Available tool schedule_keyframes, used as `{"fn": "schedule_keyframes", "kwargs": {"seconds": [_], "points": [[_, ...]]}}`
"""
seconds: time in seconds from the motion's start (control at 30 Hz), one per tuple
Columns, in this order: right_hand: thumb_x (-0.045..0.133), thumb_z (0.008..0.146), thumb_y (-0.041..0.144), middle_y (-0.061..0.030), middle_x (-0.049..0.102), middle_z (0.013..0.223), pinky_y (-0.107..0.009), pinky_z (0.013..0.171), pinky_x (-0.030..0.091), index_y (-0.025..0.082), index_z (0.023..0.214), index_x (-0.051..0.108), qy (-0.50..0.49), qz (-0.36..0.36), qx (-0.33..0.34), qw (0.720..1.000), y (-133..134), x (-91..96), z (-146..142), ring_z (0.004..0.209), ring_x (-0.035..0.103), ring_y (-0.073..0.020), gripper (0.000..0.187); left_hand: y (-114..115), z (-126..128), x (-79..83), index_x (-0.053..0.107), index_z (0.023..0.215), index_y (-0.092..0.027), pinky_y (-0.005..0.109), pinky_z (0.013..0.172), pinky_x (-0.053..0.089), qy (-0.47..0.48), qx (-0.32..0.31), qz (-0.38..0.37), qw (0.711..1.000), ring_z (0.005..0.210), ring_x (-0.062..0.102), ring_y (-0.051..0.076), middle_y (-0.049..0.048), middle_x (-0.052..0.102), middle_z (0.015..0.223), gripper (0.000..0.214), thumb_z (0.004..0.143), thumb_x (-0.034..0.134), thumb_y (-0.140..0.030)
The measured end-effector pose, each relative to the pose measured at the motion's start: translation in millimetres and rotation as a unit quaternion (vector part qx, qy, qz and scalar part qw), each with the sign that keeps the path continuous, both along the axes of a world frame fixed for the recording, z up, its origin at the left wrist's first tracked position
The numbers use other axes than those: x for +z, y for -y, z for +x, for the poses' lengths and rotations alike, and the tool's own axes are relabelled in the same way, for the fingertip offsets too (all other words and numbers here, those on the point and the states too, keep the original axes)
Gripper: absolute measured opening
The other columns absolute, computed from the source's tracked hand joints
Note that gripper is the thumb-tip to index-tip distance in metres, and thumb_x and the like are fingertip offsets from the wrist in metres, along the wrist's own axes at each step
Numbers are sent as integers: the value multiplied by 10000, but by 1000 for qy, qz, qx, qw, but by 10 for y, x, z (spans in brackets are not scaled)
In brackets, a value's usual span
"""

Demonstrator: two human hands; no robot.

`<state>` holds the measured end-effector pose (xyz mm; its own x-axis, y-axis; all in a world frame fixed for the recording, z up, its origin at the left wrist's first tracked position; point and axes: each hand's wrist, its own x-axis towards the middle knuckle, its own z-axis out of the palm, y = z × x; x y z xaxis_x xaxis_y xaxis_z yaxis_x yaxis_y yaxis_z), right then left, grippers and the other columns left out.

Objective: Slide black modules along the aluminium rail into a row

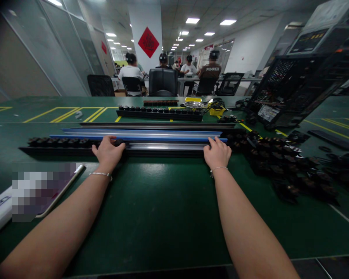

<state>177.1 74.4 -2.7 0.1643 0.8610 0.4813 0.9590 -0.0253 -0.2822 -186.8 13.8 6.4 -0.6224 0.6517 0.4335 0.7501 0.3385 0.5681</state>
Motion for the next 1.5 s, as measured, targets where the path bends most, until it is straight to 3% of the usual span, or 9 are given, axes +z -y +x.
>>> {"fn": "schedule_keyframes", "kwargs": {"seconds": [1.5], "points": [[372,829,310,-97,526,1355,-500,1020,295,210,1240,609,-18,11,11,1000,-6,-12,6,1191,471,-279,485,-42,8,-37,568,928,-262,499,1139,115,9,-65,-1,998,909,629,210,-15,681,881,283,696,599,-420]]}}
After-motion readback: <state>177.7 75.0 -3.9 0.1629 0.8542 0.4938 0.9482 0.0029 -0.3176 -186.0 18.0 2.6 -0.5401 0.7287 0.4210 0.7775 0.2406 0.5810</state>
